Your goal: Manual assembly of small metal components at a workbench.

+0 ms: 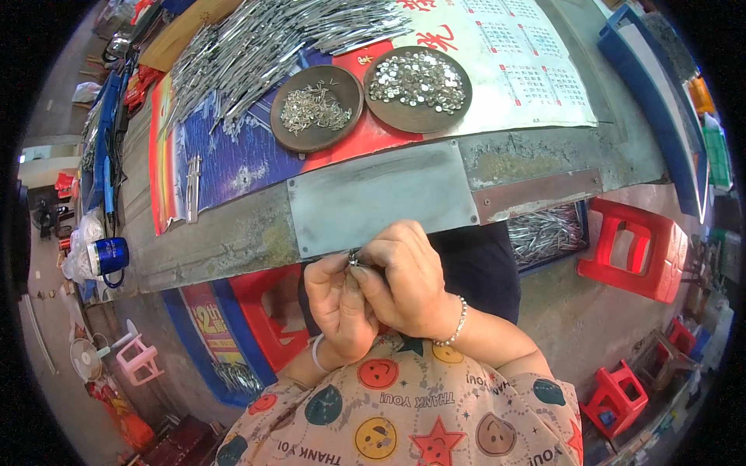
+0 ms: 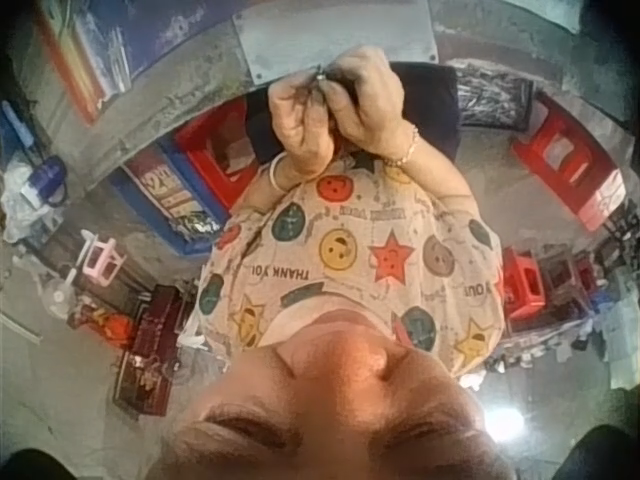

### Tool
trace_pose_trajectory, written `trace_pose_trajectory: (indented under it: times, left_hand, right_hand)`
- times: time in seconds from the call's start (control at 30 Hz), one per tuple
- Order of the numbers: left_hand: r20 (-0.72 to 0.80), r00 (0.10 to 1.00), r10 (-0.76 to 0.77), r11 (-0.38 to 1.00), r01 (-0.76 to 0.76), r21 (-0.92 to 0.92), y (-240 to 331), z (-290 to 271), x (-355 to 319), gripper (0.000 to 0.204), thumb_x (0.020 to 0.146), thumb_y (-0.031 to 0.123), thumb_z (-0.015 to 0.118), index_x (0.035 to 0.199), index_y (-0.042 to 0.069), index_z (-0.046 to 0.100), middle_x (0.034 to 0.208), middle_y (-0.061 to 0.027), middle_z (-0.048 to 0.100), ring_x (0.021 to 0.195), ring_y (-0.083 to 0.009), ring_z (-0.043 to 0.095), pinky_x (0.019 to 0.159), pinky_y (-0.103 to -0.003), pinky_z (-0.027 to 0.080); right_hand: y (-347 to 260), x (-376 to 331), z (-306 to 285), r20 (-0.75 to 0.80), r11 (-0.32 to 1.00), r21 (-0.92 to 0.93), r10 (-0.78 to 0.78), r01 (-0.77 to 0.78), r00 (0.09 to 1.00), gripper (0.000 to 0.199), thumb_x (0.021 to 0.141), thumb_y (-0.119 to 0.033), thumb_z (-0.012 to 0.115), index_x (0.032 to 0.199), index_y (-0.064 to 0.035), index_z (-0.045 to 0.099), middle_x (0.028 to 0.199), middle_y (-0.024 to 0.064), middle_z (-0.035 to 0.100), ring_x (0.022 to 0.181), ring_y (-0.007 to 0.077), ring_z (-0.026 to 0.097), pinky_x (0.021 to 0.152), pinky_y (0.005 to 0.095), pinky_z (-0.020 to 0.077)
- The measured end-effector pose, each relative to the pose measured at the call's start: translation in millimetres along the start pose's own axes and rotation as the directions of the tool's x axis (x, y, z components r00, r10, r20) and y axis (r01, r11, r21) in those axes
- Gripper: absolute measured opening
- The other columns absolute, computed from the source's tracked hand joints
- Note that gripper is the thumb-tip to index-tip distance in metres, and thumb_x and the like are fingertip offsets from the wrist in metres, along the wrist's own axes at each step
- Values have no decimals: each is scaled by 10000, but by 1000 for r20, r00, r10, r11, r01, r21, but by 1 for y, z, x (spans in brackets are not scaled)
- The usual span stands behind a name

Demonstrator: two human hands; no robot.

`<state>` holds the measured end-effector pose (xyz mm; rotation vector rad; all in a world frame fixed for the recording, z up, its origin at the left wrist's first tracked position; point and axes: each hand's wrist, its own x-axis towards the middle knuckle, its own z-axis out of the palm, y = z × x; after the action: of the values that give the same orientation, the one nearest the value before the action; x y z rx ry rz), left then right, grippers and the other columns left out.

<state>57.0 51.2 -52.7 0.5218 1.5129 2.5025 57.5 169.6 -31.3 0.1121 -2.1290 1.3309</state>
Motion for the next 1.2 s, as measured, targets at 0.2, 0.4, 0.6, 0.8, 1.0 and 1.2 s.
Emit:
trace_pose_trajectory:
  times: [0.2,0.4,0.6,0.8,1.0,1.2]
  left_hand:
    - [13,999,-45,993,43,106,3,2,3,242,983,41,413,1220,7,380,1138,-120,539,1017,-134,527,890,-272,425]
    - [69,992,-104,983,113,-146,4,-1,2,274,954,-25,460,1223,-11,413,1040,-83,573,788,-60,518,684,-201,447]
    - [49,977,-206,968,211,-133,21,-13,14,334,970,7,451,1301,-16,416,1081,-38,490,825,-47,502,682,-178,434]
    - [11,987,-159,987,159,-8,23,-20,11,315,966,8,450,1280,-4,440,1043,-47,475,760,-70,457,652,-199,416]
    - [30,995,-96,995,95,41,21,-28,7,327,966,-7,440,1292,-15,441,1114,-61,498,944,-90,504,836,-214,424]
    - [121,989,-90,989,74,131,36,-44,7,321,957,-33,430,1271,4,484,981,-46,472,718,-65,484,597,-194,407]
  right_hand:
    - [-13,-3,2,31,981,-185,64,-57,997,173,775,-38,648,883,-29,514,745,99,519,620,293,489,614,383,407]
    - [-13,5,-15,203,804,335,448,-492,871,120,928,-24,475,831,23,528,724,100,517,581,169,495,539,281,419]
    - [-12,5,-2,193,978,71,182,-198,964,144,804,-71,671,883,13,584,751,106,580,596,206,545,538,288,443]
    - [-3,-5,22,89,999,-33,14,-11,996,145,821,-47,636,921,12,549,758,115,559,621,248,536,540,325,442]
    - [-17,-12,34,85,982,-182,68,-52,994,99,860,-36,560,918,1,490,745,133,492,599,282,476,511,366,398]
    - [-28,-4,25,147,813,162,540,-559,829,205,950,-92,394,824,23,508,689,75,526,561,123,459,527,252,383]
